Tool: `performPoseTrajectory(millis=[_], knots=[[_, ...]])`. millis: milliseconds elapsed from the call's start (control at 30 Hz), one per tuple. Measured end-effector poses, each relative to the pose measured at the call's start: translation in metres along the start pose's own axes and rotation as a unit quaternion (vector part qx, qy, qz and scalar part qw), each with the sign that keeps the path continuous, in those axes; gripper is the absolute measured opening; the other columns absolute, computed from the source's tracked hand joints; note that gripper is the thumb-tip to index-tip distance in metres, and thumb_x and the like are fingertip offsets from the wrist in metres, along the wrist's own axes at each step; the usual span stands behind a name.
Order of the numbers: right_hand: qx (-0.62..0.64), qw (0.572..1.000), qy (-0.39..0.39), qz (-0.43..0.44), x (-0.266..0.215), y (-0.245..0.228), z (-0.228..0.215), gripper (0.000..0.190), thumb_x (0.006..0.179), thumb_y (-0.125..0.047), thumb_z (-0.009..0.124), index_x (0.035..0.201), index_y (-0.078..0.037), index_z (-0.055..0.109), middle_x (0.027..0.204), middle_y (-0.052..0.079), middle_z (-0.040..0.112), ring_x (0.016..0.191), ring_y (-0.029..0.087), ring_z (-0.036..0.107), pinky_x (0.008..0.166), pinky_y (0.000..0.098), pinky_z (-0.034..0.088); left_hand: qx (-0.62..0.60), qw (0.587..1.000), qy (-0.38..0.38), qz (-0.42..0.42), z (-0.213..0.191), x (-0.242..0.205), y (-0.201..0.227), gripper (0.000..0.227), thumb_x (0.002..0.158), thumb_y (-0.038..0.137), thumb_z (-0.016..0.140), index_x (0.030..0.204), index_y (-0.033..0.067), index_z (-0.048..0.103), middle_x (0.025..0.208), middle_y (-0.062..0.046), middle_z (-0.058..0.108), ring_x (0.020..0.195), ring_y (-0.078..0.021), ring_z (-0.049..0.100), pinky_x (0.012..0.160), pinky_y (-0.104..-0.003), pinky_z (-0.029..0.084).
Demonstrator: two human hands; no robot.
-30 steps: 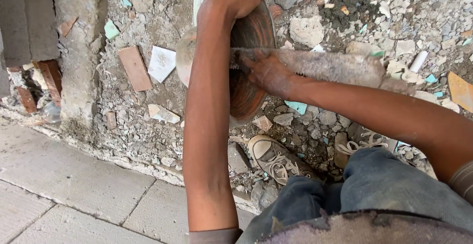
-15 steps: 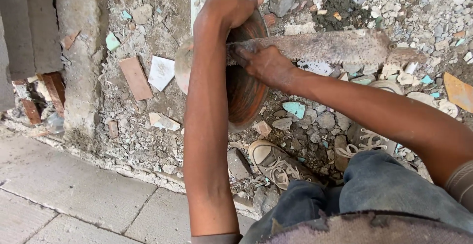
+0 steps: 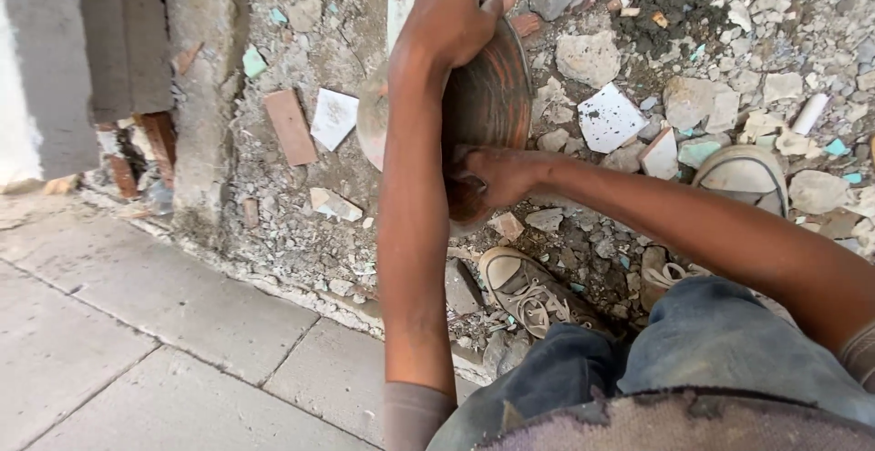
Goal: The person scrapes the inside of a bucket using a trowel and their hands.
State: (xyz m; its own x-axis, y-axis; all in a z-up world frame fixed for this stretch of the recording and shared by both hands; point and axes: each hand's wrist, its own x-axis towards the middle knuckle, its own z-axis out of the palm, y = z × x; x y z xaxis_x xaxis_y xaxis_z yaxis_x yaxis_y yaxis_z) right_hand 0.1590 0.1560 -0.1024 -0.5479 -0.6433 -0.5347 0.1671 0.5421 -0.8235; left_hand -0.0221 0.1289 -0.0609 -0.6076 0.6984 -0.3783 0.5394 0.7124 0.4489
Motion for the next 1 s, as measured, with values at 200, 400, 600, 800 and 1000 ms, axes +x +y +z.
performPoseTrajectory(millis=[200, 400, 600, 800, 1000], knots=[[0.381, 0.922, -0.009, -0.069, -0.001, 0.047, 0.007, 0.075, 0.084, -0.005, 0.064, 0.154, -0.006, 0.036, 0.157, 0.011, 0.037, 0.129, 0.027, 0.056, 0.106, 0.0425, 0.050, -0.067, 0.992, 0.096, 0.040, -0.002, -0.021, 0.004, 0.021, 0.090, 0.022, 0.069, 0.092, 0.0032, 0.078, 0.092, -0.026, 0.073, 0.092, -0.0437, 0.070, 0.086, -0.050, 0.051], [0.434, 0.897, 0.027, -0.084, -0.041, 0.095, -0.013, 0.080, 0.076, 0.000, 0.066, 0.152, -0.002, 0.045, 0.148, 0.023, 0.057, 0.124, 0.029, 0.061, 0.108, 0.0409, 0.048, -0.096, 0.977, 0.186, -0.043, -0.052, -0.086, -0.022, 0.029, 0.098, 0.027, 0.068, 0.099, 0.0003, 0.077, 0.093, -0.025, 0.073, 0.088, -0.0412, 0.071, 0.083, -0.044, 0.054], [0.432, 0.888, 0.143, -0.072, -0.098, 0.170, -0.040, 0.082, 0.083, 0.002, 0.072, 0.159, 0.001, 0.040, 0.141, 0.022, 0.059, 0.119, 0.026, 0.061, 0.100, 0.0431, 0.048, -0.121, 0.885, 0.425, -0.144, -0.039, -0.230, -0.071, 0.028, 0.100, 0.018, 0.063, 0.121, 0.0019, 0.072, 0.110, -0.022, 0.074, 0.100, -0.0275, 0.076, 0.087, -0.038, 0.053], [0.383, 0.861, 0.334, -0.024, -0.067, 0.207, -0.055, 0.078, 0.082, 0.008, 0.066, 0.157, 0.004, 0.047, 0.138, 0.028, 0.061, 0.109, 0.030, 0.061, 0.097, 0.0434, 0.048, -0.053, 0.768, 0.581, -0.264, 0.041, -0.321, -0.065, 0.034, 0.099, 0.008, 0.059, 0.132, 0.0056, 0.068, 0.125, -0.019, 0.072, 0.111, -0.0304, 0.071, 0.095, -0.039, 0.053], [0.266, 0.878, 0.349, -0.191, 0.062, 0.064, -0.161, 0.075, 0.083, 0.006, 0.064, 0.156, -0.001, 0.047, 0.139, 0.024, 0.060, 0.108, 0.028, 0.063, 0.094, 0.0411, 0.051, -0.220, 0.674, 0.657, -0.255, 0.053, -0.326, 0.014, 0.047, 0.099, -0.002, 0.048, 0.144, 0.0074, 0.056, 0.153, -0.016, 0.055, 0.144, -0.0285, 0.050, 0.116, -0.038, 0.038]])
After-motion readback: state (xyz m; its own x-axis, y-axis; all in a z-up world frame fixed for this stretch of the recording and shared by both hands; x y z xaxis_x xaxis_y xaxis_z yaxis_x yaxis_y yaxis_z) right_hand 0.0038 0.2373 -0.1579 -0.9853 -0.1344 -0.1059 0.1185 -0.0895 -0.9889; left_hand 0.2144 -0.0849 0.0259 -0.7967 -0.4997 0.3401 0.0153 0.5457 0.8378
